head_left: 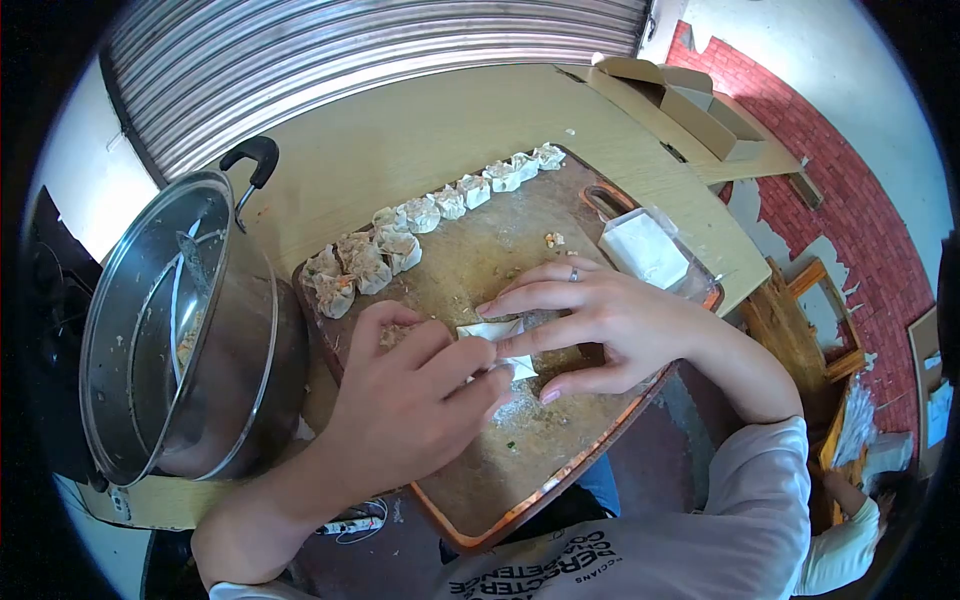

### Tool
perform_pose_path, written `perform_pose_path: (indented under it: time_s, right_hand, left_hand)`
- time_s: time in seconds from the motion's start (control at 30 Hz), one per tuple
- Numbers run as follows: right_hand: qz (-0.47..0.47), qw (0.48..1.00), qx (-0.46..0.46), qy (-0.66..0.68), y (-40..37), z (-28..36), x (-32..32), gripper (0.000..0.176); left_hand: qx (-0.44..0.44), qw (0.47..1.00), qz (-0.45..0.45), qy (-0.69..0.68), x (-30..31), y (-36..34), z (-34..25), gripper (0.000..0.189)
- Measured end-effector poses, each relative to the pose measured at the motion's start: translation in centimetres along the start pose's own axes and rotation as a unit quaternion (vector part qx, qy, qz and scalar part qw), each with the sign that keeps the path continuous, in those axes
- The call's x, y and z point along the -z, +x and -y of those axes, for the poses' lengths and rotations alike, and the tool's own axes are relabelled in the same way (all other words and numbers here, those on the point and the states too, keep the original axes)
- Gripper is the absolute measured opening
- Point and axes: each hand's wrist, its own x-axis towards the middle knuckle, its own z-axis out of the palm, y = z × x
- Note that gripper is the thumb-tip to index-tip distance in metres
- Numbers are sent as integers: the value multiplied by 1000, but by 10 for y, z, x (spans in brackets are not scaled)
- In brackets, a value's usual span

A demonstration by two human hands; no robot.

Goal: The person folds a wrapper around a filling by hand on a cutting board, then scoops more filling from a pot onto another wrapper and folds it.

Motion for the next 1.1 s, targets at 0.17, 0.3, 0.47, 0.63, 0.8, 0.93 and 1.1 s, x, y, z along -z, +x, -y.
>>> perform_pose_path:
  time_s: [0.17, 0.3, 0.47, 0.63, 0.8, 0.93, 1.1]
  right_hand:
    - [9, 1000, 13, 11, 1, -3, 2, 45]
    - [7, 1000, 19, 12, 2, -4, 3, 44]
    - [8, 1000, 18, 3, 1, -4, 3, 43]
    - [-9, 999, 12, 30, 3, -8, -1, 36]
    - [-32, 998, 4, 49, 4, -13, -7, 28]
    - [-31, 998, -8, 51, 6, -8, -4, 28]
    - [-46, 994, -10, 99, 8, -10, -7, 25]
  left_hand:
    - [-33, 999, 3, 36, -6, 4, -1, 26]
    - [-64, 996, 12, 62, -6, 5, -1, 27]
    - [-50, 997, -6, 55, -8, 7, -2, 27]
    - [7, 1000, -19, 9, -11, 9, 0, 25]
    - [54, 997, -32, -46, -6, 10, 2, 23]
    - [111, 989, 11, -99, 19, 9, 6, 31]
    - [154, 969, 128, -144, 29, 3, 17, 42]
